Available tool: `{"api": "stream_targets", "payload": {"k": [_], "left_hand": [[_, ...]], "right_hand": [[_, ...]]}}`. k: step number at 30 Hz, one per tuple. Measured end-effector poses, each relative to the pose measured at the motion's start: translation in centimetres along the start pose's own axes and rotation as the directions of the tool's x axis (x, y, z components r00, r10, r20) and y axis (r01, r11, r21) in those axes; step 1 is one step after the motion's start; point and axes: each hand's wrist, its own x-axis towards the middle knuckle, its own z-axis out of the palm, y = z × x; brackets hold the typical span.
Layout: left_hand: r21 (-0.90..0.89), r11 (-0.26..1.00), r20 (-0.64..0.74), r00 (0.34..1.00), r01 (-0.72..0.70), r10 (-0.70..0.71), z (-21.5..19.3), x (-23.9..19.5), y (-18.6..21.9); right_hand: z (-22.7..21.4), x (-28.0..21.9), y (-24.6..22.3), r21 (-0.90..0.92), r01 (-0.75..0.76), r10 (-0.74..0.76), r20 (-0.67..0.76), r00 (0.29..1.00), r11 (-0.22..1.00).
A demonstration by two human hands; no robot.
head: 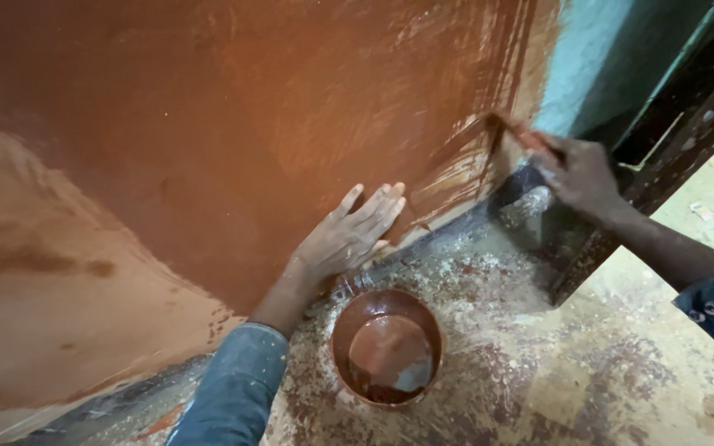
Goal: The person applies a brown liquid coating to a vertical wall using a brush. They repeatedly dip the brush into a small container and spread the material across the surface in vertical strokes, gradually covering more of the wall.
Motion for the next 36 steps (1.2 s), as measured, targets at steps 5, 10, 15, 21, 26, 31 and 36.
{"api": "stream_targets", "payload": {"k": [5,10,15,21,26,31,36], "left_hand": [[0.039,0.999,-0.014,1.0,-0.013,0.013,-0.2,1.8,-0.3],[0.106,0.994,-0.046,0.999,-0.017,0.022,0.3,2.6,-0.3],[0.137,0.991,-0.028,1.0,-0.001,0.005,0.7,3.0,-0.5],[0.068,0.997,-0.038,0.998,-0.041,0.044,1.7,3.6,0.1],[0.073,0.993,-0.039,0.995,-0.088,0.091,2.1,3.7,1.2],[0.134,0.983,-0.058,0.989,-0.126,0.134,2.5,3.7,1.9],[0.1,0.987,-0.025,0.991,-0.126,0.129,2.6,3.8,1.7]], "right_hand": [[-1.8,-2.1,0.6,0.073,0.015,0.007,-0.299,0.954,0.997],[-2.1,-2.8,0.6,-0.169,0.185,-0.243,-0.454,0.857,0.968],[-0.3,-1.2,0.2,-0.162,0.16,-0.217,-0.443,0.87,0.974],[3.9,-1.0,-0.8,-0.207,-0.034,0.041,0.032,0.999,0.978],[7.1,-4.0,-3.7,-0.264,-0.144,0.219,0.28,0.935,0.954],[8.3,-8.7,-5.7,0.143,-0.043,-0.021,0.417,0.909,0.989],[9.2,-8.6,-6.2,-0.09,-0.103,0.136,0.738,0.661,0.991]]}}
